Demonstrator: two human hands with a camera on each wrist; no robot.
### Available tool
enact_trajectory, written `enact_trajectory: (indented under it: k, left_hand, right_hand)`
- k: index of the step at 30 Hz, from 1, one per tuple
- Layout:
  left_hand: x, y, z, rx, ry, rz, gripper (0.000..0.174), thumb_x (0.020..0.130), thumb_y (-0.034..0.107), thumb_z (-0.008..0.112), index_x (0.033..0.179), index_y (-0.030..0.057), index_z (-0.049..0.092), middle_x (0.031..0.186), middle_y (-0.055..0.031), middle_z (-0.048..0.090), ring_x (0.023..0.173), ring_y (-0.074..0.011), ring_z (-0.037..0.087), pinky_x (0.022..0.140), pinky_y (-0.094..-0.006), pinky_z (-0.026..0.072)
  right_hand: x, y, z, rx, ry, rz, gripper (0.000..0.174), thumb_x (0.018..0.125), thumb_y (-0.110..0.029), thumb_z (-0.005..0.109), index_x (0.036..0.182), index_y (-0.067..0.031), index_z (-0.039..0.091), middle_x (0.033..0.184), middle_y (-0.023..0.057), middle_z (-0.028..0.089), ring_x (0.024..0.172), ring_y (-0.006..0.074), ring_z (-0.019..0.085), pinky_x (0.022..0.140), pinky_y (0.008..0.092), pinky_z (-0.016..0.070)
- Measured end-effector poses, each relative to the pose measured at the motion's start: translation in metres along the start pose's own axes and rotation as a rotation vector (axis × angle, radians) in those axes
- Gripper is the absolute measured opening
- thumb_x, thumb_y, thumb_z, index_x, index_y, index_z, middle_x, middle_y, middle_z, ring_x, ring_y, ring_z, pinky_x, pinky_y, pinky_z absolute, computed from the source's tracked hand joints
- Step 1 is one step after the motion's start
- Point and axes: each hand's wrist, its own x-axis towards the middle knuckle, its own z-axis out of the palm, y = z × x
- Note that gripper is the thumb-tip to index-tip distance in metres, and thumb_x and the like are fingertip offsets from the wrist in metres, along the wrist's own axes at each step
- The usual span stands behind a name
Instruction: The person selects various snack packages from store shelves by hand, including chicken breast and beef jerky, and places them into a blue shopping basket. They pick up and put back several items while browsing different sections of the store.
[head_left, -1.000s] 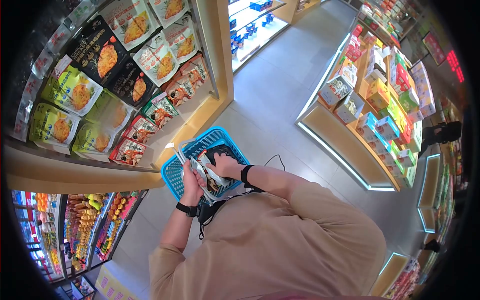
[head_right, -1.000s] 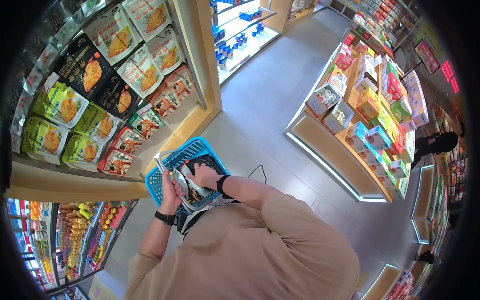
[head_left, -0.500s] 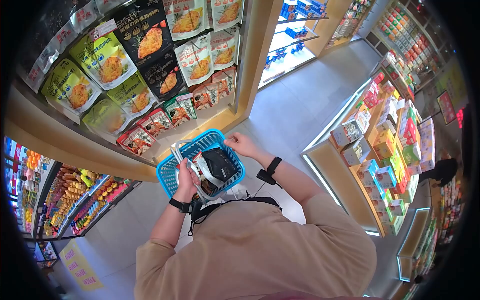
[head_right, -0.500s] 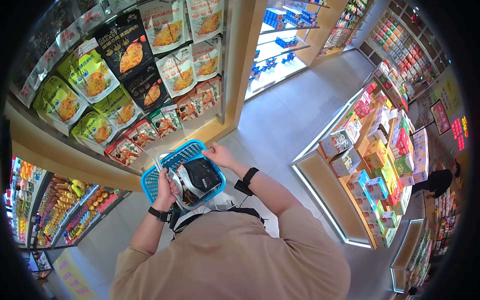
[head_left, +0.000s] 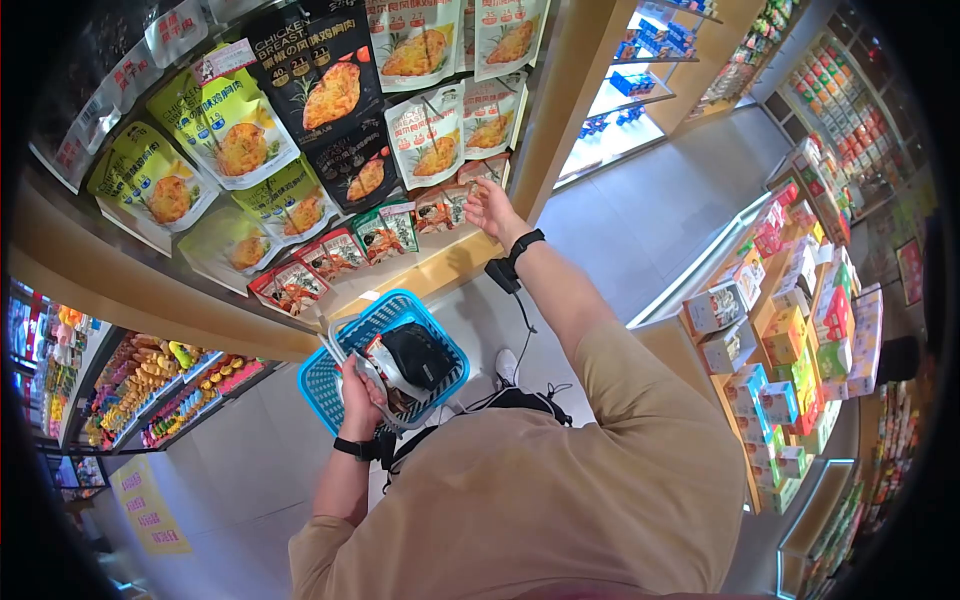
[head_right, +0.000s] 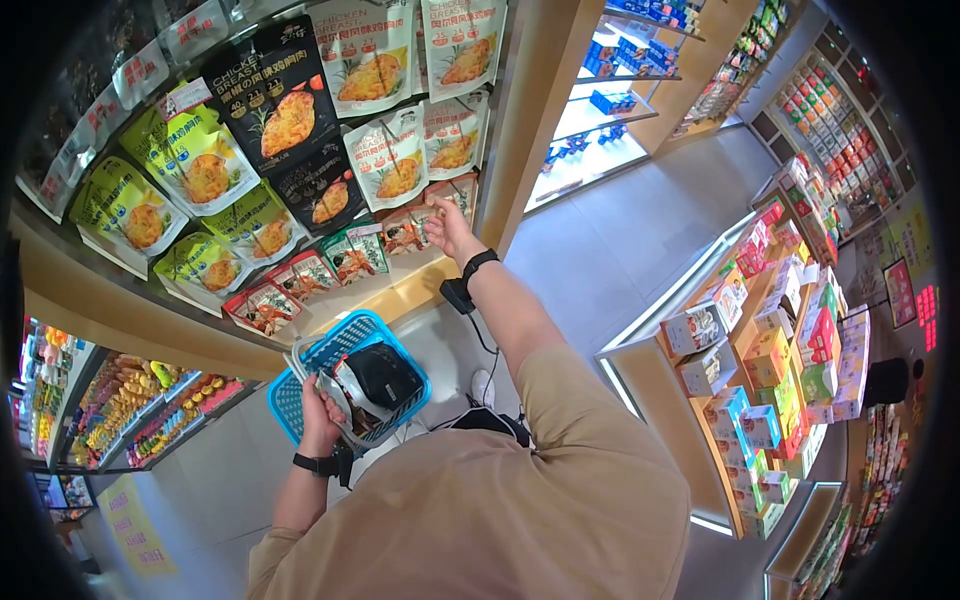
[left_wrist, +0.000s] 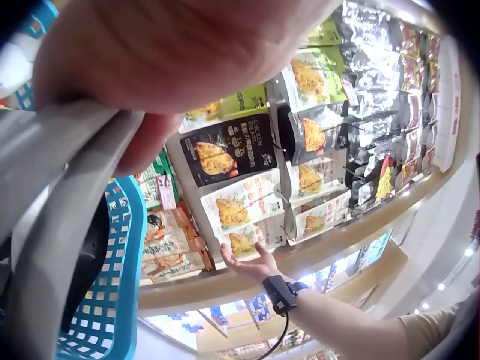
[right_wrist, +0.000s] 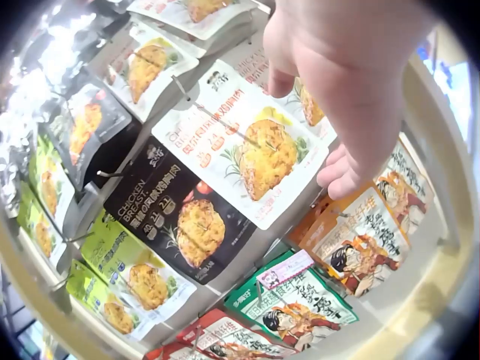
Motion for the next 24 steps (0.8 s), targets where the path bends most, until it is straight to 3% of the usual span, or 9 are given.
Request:
enact_trajectory:
  k: [1, 4, 5, 8, 12, 13, 16, 17, 24]
  left_hand:
    - [-0.001, -0.001, -0.002, -0.015, 0.019, 0.026, 0.049, 0.090, 0.054, 0.054, 0.063, 0.0210, 0.030, 0.045, 0.0064, 0.024, 0.032, -0.0097, 0.026, 0.031, -0.0252, 0.0244]
    - [-0.008, 0.000, -0.007, -0.052, 0.055, 0.046, 0.047, 0.091, 0.052, 0.053, 0.064, 0.0209, 0.031, 0.045, 0.0063, 0.027, 0.033, -0.0094, 0.029, 0.032, -0.0253, 0.0262]
    - [-0.013, 0.000, -0.005, -0.050, 0.091, 0.067, 0.047, 0.091, 0.052, 0.053, 0.064, 0.0208, 0.031, 0.045, 0.0062, 0.027, 0.033, -0.0096, 0.029, 0.032, -0.0253, 0.0269]
    - [-0.013, -0.003, -0.006, -0.088, 0.173, 0.067, 0.047, 0.090, 0.052, 0.054, 0.065, 0.0202, 0.032, 0.045, 0.0055, 0.027, 0.033, -0.0106, 0.029, 0.033, -0.0261, 0.0282]
    - [-0.015, -0.008, -0.012, -0.116, 0.227, 0.059, 0.045, 0.085, 0.053, 0.058, 0.070, 0.0179, 0.035, 0.048, 0.0041, 0.026, 0.036, -0.0113, 0.029, 0.035, -0.0262, 0.0282]
    - [-0.016, -0.009, -0.012, -0.119, 0.234, 0.063, 0.045, 0.086, 0.053, 0.058, 0.070, 0.0179, 0.034, 0.049, 0.0042, 0.025, 0.036, -0.0112, 0.030, 0.035, -0.0270, 0.0282]
    - [-0.015, -0.012, -0.012, -0.123, 0.248, 0.059, 0.045, 0.086, 0.053, 0.057, 0.070, 0.0180, 0.034, 0.049, 0.0041, 0.025, 0.037, -0.0113, 0.029, 0.036, -0.0281, 0.0280]
    - [-0.018, -0.011, -0.007, -0.116, 0.263, 0.070, 0.044, 0.088, 0.050, 0.056, 0.067, 0.0185, 0.034, 0.048, 0.0037, 0.027, 0.036, -0.0124, 0.030, 0.036, -0.0290, 0.0299]
    - [-0.012, -0.016, -0.003, -0.126, 0.192, 0.070, 0.043, 0.089, 0.050, 0.055, 0.067, 0.0187, 0.034, 0.048, 0.0041, 0.027, 0.036, -0.0123, 0.030, 0.036, -0.0290, 0.0300]
  right_hand:
    - [0.006, -0.003, 0.011, 0.059, -0.042, 0.015, 0.099, 0.081, -0.051, 0.068, 0.151, -0.0043, 0.015, 0.144, 0.0167, 0.035, 0.118, 0.0302, 0.048, 0.098, 0.0449, 0.0407]
    - [0.040, -0.002, 0.035, 0.156, -0.018, 0.057, 0.101, 0.082, -0.048, 0.068, 0.153, -0.0060, 0.010, 0.151, 0.0181, 0.026, 0.131, 0.0340, 0.038, 0.108, 0.0477, 0.0307]
    - [0.047, -0.003, 0.040, 0.213, -0.028, 0.046, 0.099, 0.082, -0.045, 0.069, 0.153, -0.0095, 0.010, 0.152, 0.0176, 0.023, 0.138, 0.0342, 0.030, 0.114, 0.0487, 0.0196]
    - [0.067, 0.000, 0.048, 0.337, -0.186, 0.061, 0.098, 0.082, -0.042, 0.070, 0.154, -0.0127, 0.011, 0.150, 0.0171, 0.027, 0.141, 0.0333, 0.026, 0.116, 0.0500, 0.0138]
    - [0.084, 0.013, 0.048, 0.426, -0.224, 0.089, 0.089, 0.082, -0.044, 0.071, 0.150, -0.0130, 0.022, 0.147, 0.0184, 0.033, 0.144, 0.0313, 0.019, 0.119, 0.0466, 0.0051]
    - [0.080, 0.013, 0.045, 0.431, -0.228, 0.126, 0.079, 0.083, -0.037, 0.073, 0.146, -0.0116, 0.031, 0.143, 0.0175, 0.039, 0.139, 0.0312, 0.031, 0.118, 0.0470, 0.0167]
    - [0.065, 0.021, 0.042, 0.580, -0.266, 0.072, 0.057, 0.086, -0.027, 0.072, 0.133, -0.0103, 0.045, 0.131, 0.0127, 0.052, 0.128, 0.0297, 0.047, 0.111, 0.0499, 0.0337]
    - [0.060, 0.021, 0.037, 0.655, -0.259, 0.125, 0.048, 0.089, -0.015, 0.069, 0.132, -0.0090, 0.047, 0.131, 0.0128, 0.053, 0.123, 0.0300, 0.052, 0.105, 0.0470, 0.0441]
    - [0.028, 0.032, 0.003, 0.515, -0.373, 0.066, 0.050, 0.089, -0.006, 0.066, 0.134, -0.0072, 0.045, 0.132, 0.0125, 0.053, 0.121, 0.0276, 0.054, 0.102, 0.0458, 0.0480]
